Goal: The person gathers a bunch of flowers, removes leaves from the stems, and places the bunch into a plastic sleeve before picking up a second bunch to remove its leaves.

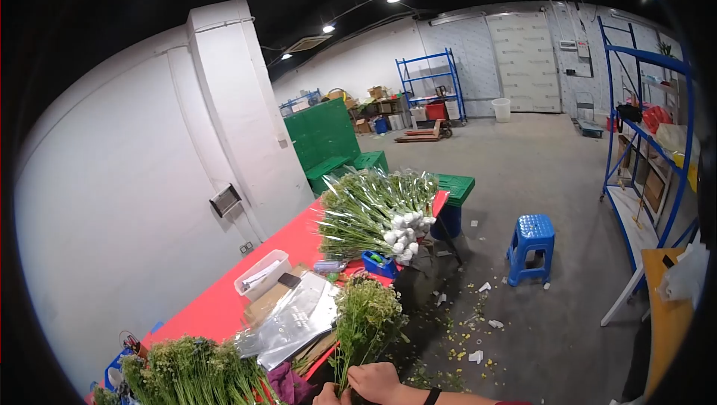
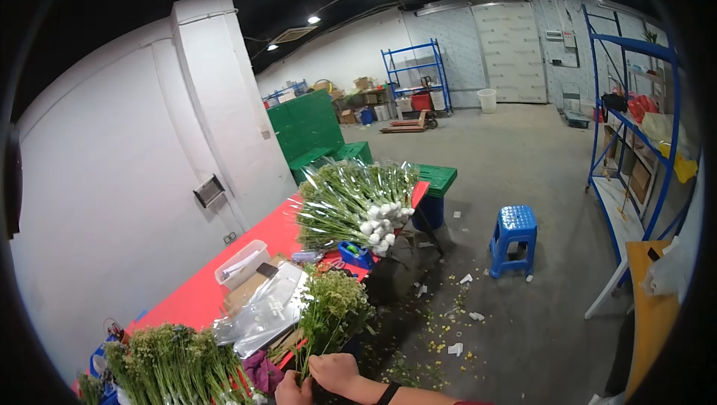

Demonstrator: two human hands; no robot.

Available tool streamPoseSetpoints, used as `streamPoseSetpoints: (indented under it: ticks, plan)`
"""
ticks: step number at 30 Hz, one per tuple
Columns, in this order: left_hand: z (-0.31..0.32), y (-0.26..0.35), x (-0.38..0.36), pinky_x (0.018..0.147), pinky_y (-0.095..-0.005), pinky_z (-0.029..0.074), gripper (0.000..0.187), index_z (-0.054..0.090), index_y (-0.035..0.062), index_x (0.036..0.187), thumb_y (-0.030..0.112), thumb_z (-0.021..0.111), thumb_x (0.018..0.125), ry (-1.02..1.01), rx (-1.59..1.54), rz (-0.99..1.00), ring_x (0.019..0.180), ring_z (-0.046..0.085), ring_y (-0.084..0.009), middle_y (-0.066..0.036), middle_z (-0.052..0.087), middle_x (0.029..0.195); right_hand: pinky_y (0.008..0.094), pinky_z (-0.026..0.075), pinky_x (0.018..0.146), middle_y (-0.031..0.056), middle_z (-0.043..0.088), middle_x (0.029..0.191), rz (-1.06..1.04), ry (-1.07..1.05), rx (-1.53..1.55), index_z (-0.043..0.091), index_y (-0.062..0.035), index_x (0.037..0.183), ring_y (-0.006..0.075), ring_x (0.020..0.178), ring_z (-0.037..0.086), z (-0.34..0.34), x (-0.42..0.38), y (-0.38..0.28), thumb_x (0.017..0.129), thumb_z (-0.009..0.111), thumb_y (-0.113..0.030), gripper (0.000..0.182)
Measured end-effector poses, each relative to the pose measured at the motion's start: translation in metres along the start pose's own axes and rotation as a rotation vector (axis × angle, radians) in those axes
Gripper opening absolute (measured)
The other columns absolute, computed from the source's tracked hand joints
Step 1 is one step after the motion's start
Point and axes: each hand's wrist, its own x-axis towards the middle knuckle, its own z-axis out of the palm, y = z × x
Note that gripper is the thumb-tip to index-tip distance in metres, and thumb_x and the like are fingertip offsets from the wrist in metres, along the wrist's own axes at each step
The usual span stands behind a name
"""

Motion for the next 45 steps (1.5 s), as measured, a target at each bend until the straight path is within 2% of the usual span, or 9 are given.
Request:
streamPoseSetpoints:
  ticks: [3,5,6,9,14,24,27,36,45]
  plan:
    - [0.013,0.004,0.017,0.068,-0.0538,0.05,0.022,0.059,0.0041,0.097,0.026,0.065,0.095,-0.078,0.003,-0.02,0.079,0.064,-0.0479,-0.025,0.067,0.084,0.0414,0.05,0.047,0.0048,0.065,0.06,0.096,-0.007,0.003,0.058,-0.0143,0.075,0.0268,0.055,0.067,-0.006,0.002,0.016,0.091,0.06,-0.028,0.021]
    - [0.025,0.005,0.031,0.068,-0.0541,0.05,0.023,0.059,0.004,0.097,0.026,0.065,0.095,-0.092,-0.065,0.017,0.079,0.064,-0.0478,-0.025,0.067,0.084,0.0412,0.05,0.047,0.0045,0.065,0.061,0.298,0.035,0.182,0.059,-0.0138,0.074,0.0272,0.054,0.066,-0.01,0.007,0.03,0.091,0.061,-0.027,0.022]
    - [0.032,0.007,0.04,0.068,-0.0541,0.05,0.023,0.059,0.004,0.097,0.026,0.065,0.095,-0.101,-0.076,0.024,0.079,0.064,-0.0478,-0.025,0.067,0.084,0.0412,0.05,0.047,0.0045,0.065,0.061,0.307,0.037,0.168,0.059,-0.0138,0.074,0.0272,0.054,0.066,-0.012,0.011,0.04,0.091,0.061,-0.027,0.022]
    - [0.052,0.012,0.065,0.067,-0.0546,0.049,0.023,0.059,0.0041,0.096,0.026,0.064,0.095,-0.146,-0.118,0.079,0.078,0.063,-0.0477,-0.025,0.067,0.083,0.0412,0.05,0.047,0.005,0.064,0.061,0.212,0.113,0.049,0.059,-0.0135,0.073,0.0275,0.054,0.066,-0.012,0.02,0.065,0.091,0.062,-0.027,0.022]
    - [0.077,0.022,0.108,0.065,-0.0556,0.048,0.021,0.059,0.0044,0.094,0.025,0.064,0.095,-0.172,-0.146,0.142,0.076,0.063,-0.0478,-0.025,0.067,0.081,0.0418,0.05,0.047,0.005,0.065,0.062,0.202,0.014,-0.079,0.059,-0.0133,0.075,0.0277,0.054,0.066,-0.011,0.044,0.106,0.092,0.061,-0.027,0.022]
    - [0.118,0.036,0.201,0.066,-0.0564,0.048,0.02,0.06,0.005,0.097,0.024,0.064,0.094,-0.252,-0.22,0.25,0.075,0.062,-0.0479,-0.025,0.066,0.08,0.0447,0.051,0.049,0.0058,0.067,0.064,0.305,0.016,-0.251,0.062,-0.0145,0.077,0.029,0.056,0.067,-0.035,0.107,0.158,0.091,0.06,-0.029,0.02]
    - [0.134,0.038,0.221,0.067,-0.0562,0.047,0.02,0.061,0.0053,0.098,0.024,0.064,0.094,-0.24,-0.237,0.312,0.075,0.062,-0.047,-0.024,0.066,0.081,0.0445,0.052,0.05,0.006,0.068,0.065,0.419,0.042,-0.269,0.064,-0.0144,0.076,0.0291,0.057,0.068,-0.039,0.119,0.171,0.089,0.062,-0.029,0.02]
    - [0.168,0.052,0.249,0.067,-0.0547,0.046,0.02,0.061,0.006,0.098,0.024,0.065,0.093,-0.158,-0.192,0.417,0.072,0.06,-0.0453,-0.022,0.066,0.079,0.0439,0.053,0.051,0.0062,0.069,0.066,0.364,0.155,-0.273,0.065,-0.0142,0.076,0.0288,0.057,0.068,-0.047,0.125,0.213,0.087,0.066,-0.027,0.016]
    - [0.189,0.087,0.252,0.07,-0.0522,0.046,0.02,0.061,0.0069,0.101,0.024,0.066,0.092,-0.101,-0.096,0.362,0.075,0.06,-0.0431,-0.02,0.066,0.083,0.0453,0.054,0.056,0.008,0.071,0.073,0.343,-0.045,-0.147,0.066,-0.0128,0.087,0.0317,0.065,0.07,-0.075,0.137,0.261,0.093,0.062,-0.03,0.019]
